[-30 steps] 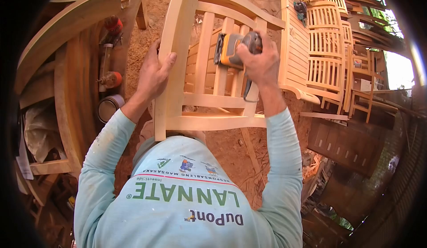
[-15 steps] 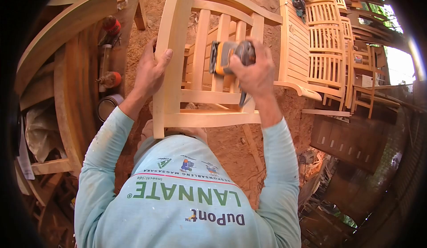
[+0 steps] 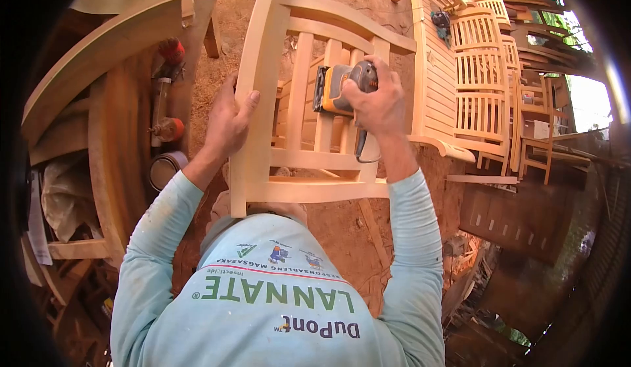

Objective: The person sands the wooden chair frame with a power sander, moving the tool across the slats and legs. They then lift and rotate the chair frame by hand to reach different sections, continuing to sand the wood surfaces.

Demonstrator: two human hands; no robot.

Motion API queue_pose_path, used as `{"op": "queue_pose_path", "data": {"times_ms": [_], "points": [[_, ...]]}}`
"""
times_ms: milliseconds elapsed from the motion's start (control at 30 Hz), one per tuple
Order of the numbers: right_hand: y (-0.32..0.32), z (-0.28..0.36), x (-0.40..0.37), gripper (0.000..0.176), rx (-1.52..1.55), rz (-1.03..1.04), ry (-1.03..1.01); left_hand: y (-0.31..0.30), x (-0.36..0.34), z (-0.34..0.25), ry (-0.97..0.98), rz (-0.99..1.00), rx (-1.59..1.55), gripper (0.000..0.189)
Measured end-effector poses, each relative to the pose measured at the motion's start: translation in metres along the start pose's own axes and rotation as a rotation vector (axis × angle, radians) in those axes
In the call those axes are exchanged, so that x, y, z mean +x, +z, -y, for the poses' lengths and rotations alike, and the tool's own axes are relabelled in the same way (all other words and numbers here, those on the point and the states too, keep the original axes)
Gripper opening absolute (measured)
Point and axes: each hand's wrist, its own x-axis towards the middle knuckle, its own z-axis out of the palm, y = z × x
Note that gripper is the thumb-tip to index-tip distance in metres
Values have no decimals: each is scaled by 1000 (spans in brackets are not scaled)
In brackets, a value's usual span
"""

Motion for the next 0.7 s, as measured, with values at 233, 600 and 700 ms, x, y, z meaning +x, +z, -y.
{"op": "queue_pose_path", "data": {"times_ms": [233, 600, 700], "points": [[0, -14, 69, 64, -18, 99, -7, -5, 0, -7, -29, 24, -8, 64], [-3, -4, 96, 74, -84, 176, 28, 1, -1, -1, 9, -19, -5, 65], [0, -1, 97, 74, -96, 182, 19, 3, 0, 1, 47, -41, -9, 64]]}}
